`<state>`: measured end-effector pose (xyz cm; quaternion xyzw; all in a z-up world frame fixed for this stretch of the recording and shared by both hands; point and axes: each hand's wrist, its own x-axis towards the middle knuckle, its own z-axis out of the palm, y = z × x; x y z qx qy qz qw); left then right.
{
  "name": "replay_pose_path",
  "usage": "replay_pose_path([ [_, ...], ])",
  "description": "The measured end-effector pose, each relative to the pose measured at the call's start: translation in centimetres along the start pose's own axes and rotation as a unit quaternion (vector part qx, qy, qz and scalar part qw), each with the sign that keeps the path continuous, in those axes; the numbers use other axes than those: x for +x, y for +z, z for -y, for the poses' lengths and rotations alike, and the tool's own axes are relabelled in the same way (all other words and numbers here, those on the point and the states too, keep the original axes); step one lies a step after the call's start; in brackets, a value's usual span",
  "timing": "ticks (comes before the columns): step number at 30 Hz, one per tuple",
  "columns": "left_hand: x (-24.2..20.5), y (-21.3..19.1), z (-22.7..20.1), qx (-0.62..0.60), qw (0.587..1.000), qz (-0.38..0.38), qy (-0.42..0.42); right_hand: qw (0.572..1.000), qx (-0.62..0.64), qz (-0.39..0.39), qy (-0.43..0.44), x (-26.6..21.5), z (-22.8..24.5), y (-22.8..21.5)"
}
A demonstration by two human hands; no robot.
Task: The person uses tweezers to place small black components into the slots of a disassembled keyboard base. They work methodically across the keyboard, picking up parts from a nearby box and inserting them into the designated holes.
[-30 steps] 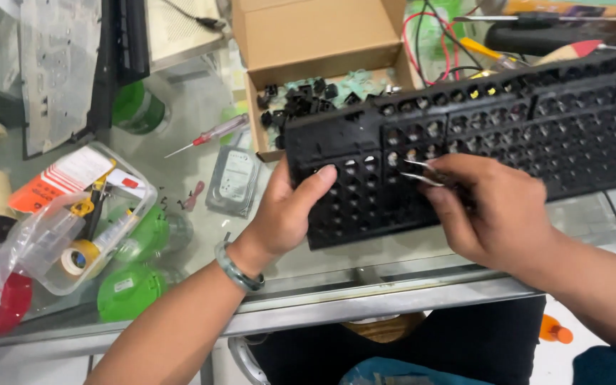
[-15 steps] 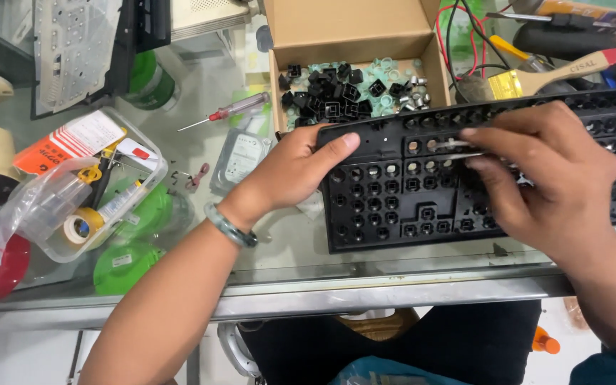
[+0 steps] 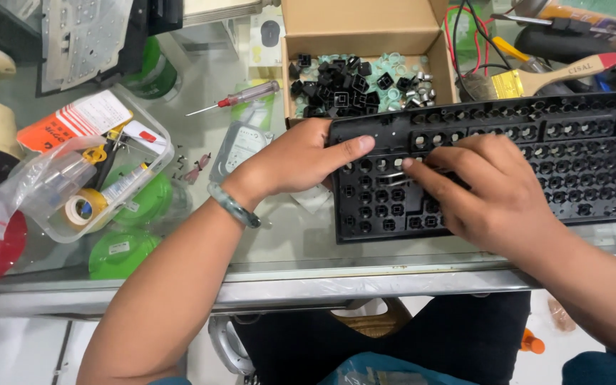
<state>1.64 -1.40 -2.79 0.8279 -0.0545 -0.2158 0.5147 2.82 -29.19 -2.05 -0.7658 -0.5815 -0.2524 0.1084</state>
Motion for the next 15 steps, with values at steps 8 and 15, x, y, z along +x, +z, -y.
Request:
replay_pose_path([
  [8,0.0,0.0,0.5,-0.018,1.000,0.006,0.002,0.993,-0.104,-0.033,-0.053,1.7,-1.1,0.1],
  [15,0.5,0.0,1.4,-0.032,0.998,0.006,0.057,0.975,-0.061,0.061,-0.205,7.8,-3.3,-2.1],
])
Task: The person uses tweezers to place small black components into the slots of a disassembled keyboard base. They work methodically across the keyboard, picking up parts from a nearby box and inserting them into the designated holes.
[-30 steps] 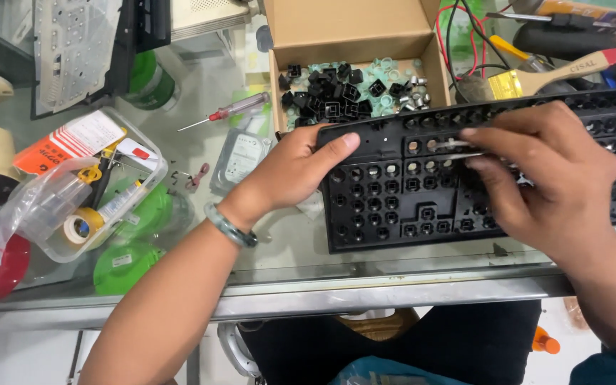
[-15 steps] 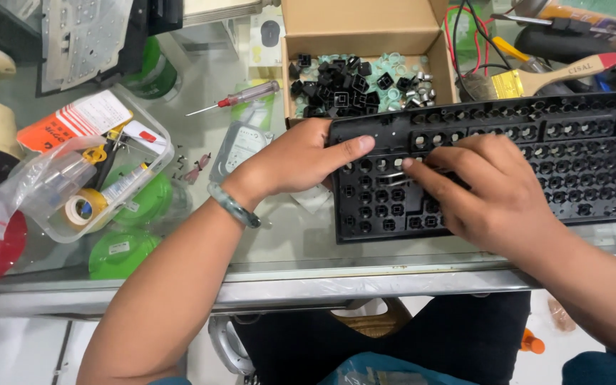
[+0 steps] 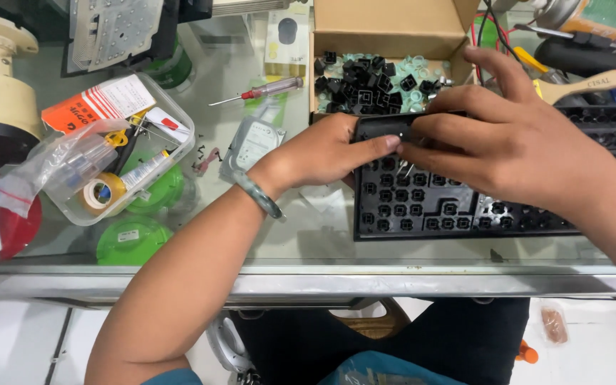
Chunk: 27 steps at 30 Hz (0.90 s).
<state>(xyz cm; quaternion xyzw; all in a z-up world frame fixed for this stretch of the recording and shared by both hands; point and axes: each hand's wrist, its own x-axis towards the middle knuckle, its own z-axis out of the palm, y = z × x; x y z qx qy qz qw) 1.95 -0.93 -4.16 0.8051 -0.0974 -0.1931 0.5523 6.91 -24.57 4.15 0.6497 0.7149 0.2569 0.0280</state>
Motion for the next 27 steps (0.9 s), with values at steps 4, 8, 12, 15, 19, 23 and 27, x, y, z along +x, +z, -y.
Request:
replay_pose_path([
  [4,0.1,-0.1,-0.1,-0.012,1.000,0.004,0.009,0.998,-0.024,0.028,-0.047,1.1,-0.8,-0.1],
  [8,0.2,-0.1,-0.1,-0.028,1.000,0.010,-0.003,0.996,-0.029,0.056,-0.064,1.0,-1.2,0.6],
  [12,0.1,-0.2,-0.5,-0.013,1.000,0.007,-0.008,0.995,-0.031,0.048,-0.082,0.7,-1.2,1.1],
  [15,0.0,-0.1,-0.5,-0.013,1.000,0.008,-0.003,0.994,-0.043,0.051,-0.086,0.7,-1.1,1.1],
  [19,0.2,0.0,-0.3,-0.017,1.000,0.004,-0.012,0.995,-0.023,0.038,-0.084,1.3,-1.0,0.8],
  [23,0.2,0.0,-0.3,-0.015,1.000,-0.001,-0.018,0.995,-0.022,0.048,-0.081,1.2,-0.9,0.9],
  [27,0.0,0.0,-0.5,-0.008,1.000,0.000,-0.014,0.992,-0.049,0.063,-0.093,1.1,-1.0,1.2],
])
